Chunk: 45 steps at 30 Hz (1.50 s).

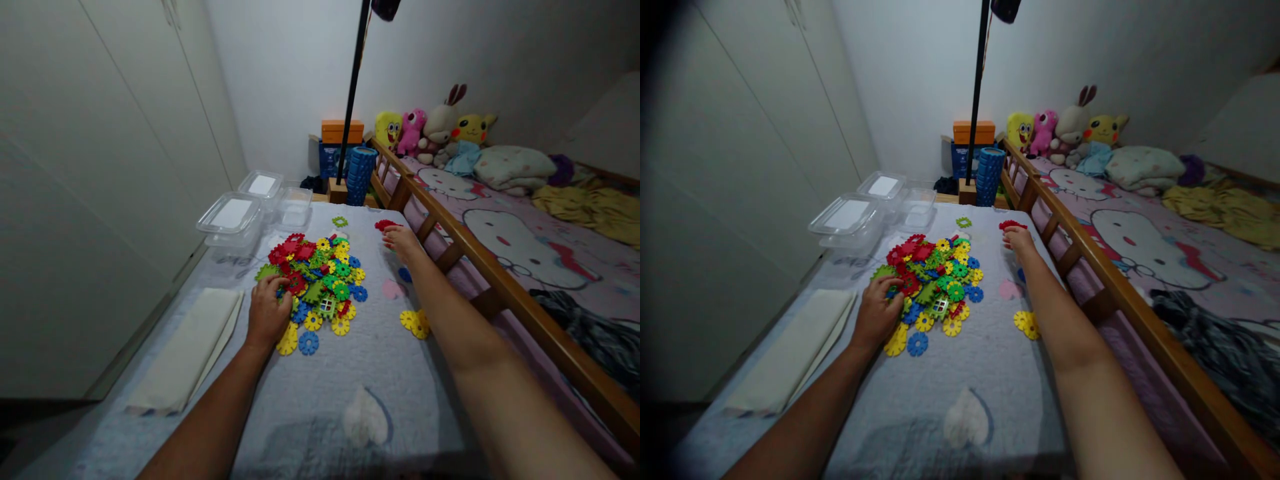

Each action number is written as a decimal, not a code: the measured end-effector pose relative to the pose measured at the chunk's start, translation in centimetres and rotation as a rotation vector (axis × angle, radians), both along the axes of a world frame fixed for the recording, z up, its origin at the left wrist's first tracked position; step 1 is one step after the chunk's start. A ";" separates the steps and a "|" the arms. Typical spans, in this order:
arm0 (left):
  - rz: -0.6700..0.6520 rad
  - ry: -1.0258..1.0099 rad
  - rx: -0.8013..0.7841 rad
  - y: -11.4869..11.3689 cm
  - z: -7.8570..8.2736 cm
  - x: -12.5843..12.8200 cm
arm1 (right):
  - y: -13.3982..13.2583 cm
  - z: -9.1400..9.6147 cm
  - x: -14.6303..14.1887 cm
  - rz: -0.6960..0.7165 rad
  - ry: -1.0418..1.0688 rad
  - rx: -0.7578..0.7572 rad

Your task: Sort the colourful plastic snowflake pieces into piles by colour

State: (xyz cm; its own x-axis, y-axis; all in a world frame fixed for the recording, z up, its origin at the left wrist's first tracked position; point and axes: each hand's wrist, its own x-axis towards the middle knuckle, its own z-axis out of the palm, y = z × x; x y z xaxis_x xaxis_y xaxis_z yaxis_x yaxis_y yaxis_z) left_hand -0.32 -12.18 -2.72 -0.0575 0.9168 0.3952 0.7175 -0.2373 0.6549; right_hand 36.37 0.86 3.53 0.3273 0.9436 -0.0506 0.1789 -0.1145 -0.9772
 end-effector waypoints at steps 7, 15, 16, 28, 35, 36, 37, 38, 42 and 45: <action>0.013 -0.019 0.004 -0.2 0.2 0.2 | -4.7 -0.6 -6.5 0.457 -0.319 -0.057; 0.008 -0.016 0.007 0.0 0.0 0.1 | -6.3 -1.8 -9.1 0.543 -0.908 0.093; 0.006 -0.017 0.006 0.0 0.0 0.1 | -6.4 -1.8 -9.2 0.538 -0.909 0.089; 0.010 -0.021 0.018 0.0 0.0 0.2 | -6.2 -2.5 -8.9 0.507 -0.821 0.110; -0.001 -0.005 0.024 0.1 0.2 0.2 | -6.2 -2.7 -8.2 0.428 -0.458 0.035; -0.002 -0.003 0.022 0.0 0.2 0.2 | -6.0 -2.6 -7.7 0.404 -0.400 0.033; -0.003 -0.001 0.020 0.0 0.2 0.1 | -5.8 -2.4 -7.1 0.366 -0.351 0.035; -0.003 -0.002 0.017 0.0 0.2 0.1 | -5.5 -2.3 -6.3 0.310 -0.310 0.038; 0.000 -0.003 0.009 0.0 0.1 0.1 | -3.9 -1.9 -2.0 -0.014 -0.203 0.036; 0.000 0.002 0.004 0.0 0.1 0.1 | -2.8 -2.0 1.1 -0.220 -0.146 0.005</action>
State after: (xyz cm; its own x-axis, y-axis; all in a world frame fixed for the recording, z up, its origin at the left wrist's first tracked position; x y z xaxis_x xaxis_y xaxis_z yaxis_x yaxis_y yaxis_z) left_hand -0.25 -12.13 -2.64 -0.0569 0.9151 0.3992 0.7185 -0.2401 0.6528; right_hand 37.45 -1.95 1.54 0.5280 0.8491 0.0164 0.2890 -0.1616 -0.9436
